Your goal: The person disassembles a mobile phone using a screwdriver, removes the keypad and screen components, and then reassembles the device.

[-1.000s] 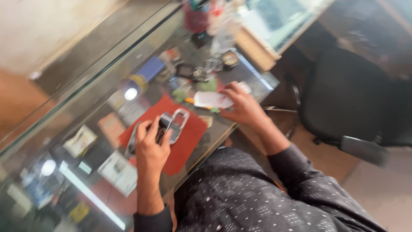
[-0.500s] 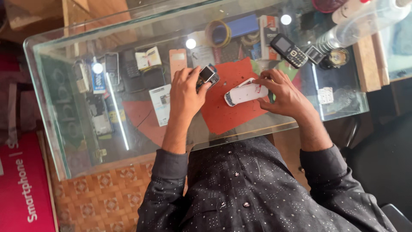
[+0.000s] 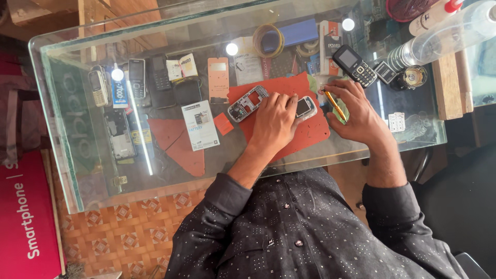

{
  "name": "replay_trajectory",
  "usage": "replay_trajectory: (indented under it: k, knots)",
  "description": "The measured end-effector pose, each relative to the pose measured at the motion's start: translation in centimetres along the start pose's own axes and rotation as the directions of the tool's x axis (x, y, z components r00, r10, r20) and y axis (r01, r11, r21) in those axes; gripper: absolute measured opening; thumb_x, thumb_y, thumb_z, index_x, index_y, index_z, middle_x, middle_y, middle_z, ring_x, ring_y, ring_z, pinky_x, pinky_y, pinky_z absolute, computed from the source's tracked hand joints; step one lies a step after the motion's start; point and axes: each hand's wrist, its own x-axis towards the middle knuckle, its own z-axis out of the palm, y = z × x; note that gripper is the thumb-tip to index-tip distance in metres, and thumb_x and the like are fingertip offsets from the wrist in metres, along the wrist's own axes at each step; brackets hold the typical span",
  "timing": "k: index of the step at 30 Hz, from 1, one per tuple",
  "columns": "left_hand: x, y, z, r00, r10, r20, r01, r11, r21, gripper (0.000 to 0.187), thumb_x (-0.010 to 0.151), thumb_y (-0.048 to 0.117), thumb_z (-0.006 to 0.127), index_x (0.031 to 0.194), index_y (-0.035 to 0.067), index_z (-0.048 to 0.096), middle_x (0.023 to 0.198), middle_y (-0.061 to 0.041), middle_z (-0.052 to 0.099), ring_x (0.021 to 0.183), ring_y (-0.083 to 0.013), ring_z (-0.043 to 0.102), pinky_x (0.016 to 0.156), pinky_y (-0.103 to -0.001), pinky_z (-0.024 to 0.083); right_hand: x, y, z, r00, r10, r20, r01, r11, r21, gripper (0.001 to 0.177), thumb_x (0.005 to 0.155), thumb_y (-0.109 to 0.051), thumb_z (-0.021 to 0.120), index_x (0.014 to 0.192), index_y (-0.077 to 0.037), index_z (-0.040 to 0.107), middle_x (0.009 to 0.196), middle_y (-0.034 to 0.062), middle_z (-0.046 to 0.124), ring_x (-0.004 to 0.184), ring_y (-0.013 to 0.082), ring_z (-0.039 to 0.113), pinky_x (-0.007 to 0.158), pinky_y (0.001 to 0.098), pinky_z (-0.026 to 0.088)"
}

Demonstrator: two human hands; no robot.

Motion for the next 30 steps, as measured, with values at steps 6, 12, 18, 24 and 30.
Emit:
replay_trajectory:
  k: [6,12,18,24,30]
  knots:
    - [-0.2,0.2,-0.1,0.999,-0.014,0.049,0.015,1.000,-0.028,0.086,0.072,0.036,0.087,0.137,-0.008,0.052,0.107,-0.015,0.065,0.104,-0.0314,0.059,0.093,-0.044,0.047,-0.4,-1.2,0.0,0.990,0.135,-0.045,-0.133,0.990,0.055,0.058,0.081,-0.006,0.075,0.136,0.000,0.058,0.133,0.0183,0.060,0.115,0.0374,0.060,0.101,0.0452,0.050]
    - [-2.3,-0.1,-0.1,1.000,-0.027,0.010,0.028,0.998,-0.055,0.081,0.075,0.018,0.086,0.142,-0.009,0.049,0.108,-0.016,0.065,0.105,-0.0317,0.061,0.095,-0.041,0.051,3.9,-2.7,0.9,0.991,-0.123,-0.047,0.122,0.992,-0.021,0.048,0.090,-0.008,0.078,0.133,0.001,0.061,0.132,0.0182,0.064,0.122,0.0381,0.062,0.103,0.0458,0.052]
    - [-4.3,-0.2,0.6,0.994,-0.090,-0.069,0.083,0.992,-0.094,0.072,0.072,0.016,0.086,0.131,-0.008,0.053,0.112,-0.020,0.066,0.108,-0.0343,0.062,0.097,-0.044,0.050,11.1,-3.4,5.3,0.882,-0.410,0.234,0.399,0.912,0.094,0.052,0.080,-0.012,0.081,0.128,0.002,0.066,0.133,0.0183,0.064,0.124,0.0378,0.058,0.104,0.0461,0.048]
    - [-4.6,0.1,1.6,0.987,-0.133,-0.094,0.121,0.985,-0.122,0.068,0.077,0.011,0.083,0.134,-0.009,0.052,0.114,-0.020,0.064,0.109,-0.0342,0.061,0.100,-0.043,0.050,14.0,-2.5,7.8,0.742,-0.490,0.457,0.497,0.860,0.115,0.031,0.080,-0.015,0.084,0.105,-0.005,0.070,0.130,0.0112,0.069,0.130,0.0320,0.060,0.109,0.0425,0.048]
    - [-5.9,-0.7,0.2,0.975,-0.168,-0.146,0.133,0.966,-0.224,0.089,0.073,0.019,0.087,0.145,-0.008,0.042,0.122,-0.020,0.062,0.115,-0.0374,0.058,0.102,-0.048,0.047,11.7,-2.2,2.3,0.873,-0.403,0.274,0.407,0.912,0.044,0.059,0.081,-0.008,0.081,0.137,0.002,0.064,0.129,0.0180,0.068,0.119,0.0351,0.061,0.103,0.0435,0.051]
